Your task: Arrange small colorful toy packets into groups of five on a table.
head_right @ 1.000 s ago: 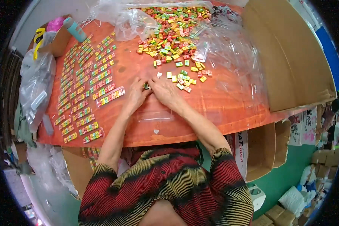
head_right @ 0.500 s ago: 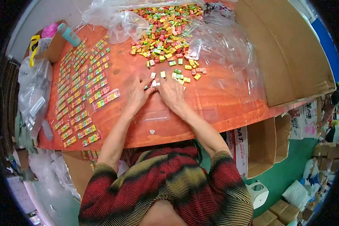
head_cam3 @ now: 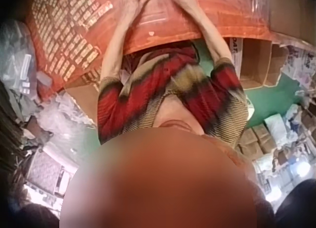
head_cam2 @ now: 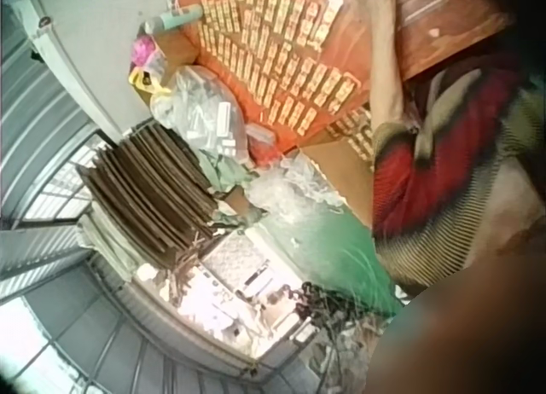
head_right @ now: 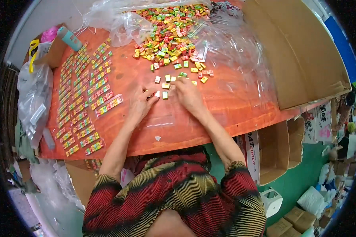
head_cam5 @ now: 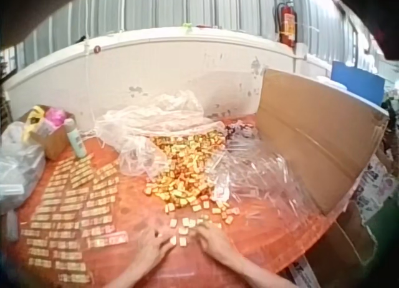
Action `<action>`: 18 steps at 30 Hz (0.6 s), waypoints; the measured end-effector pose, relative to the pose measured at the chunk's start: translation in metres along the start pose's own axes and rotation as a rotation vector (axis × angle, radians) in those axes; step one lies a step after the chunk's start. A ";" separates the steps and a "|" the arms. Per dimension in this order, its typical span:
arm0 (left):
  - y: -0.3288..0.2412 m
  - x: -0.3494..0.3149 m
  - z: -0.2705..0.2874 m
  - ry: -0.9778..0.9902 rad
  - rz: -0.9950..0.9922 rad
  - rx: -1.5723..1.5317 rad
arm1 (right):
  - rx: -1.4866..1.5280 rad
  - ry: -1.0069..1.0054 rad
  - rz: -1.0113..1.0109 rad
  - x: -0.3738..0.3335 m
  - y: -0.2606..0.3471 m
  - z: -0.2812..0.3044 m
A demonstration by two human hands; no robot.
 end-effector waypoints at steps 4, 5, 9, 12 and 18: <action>-0.001 0.000 0.000 0.005 0.000 -0.012 | -0.059 0.035 0.020 0.004 0.003 -0.002; -0.002 0.000 0.001 0.004 0.000 -0.011 | -0.050 0.047 0.029 0.003 0.003 -0.008; -0.003 -0.002 0.002 0.001 -0.005 0.002 | -0.201 0.110 -0.073 0.002 -0.002 -0.002; -0.007 -0.003 0.005 -0.003 -0.011 0.016 | -0.321 0.087 -0.114 -0.010 -0.006 0.003; -0.006 -0.004 0.003 -0.019 -0.012 0.044 | -0.455 0.099 -0.150 -0.018 -0.012 0.024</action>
Point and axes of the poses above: each hand's wrist, its own x-axis towards the middle knuckle, its own z-axis out of the back of the hand, y = z × x, the point moved 4 cm from there along x, towards the middle knuckle, and after that the axes turned 15 degrees about z, right-handed, at the moved point
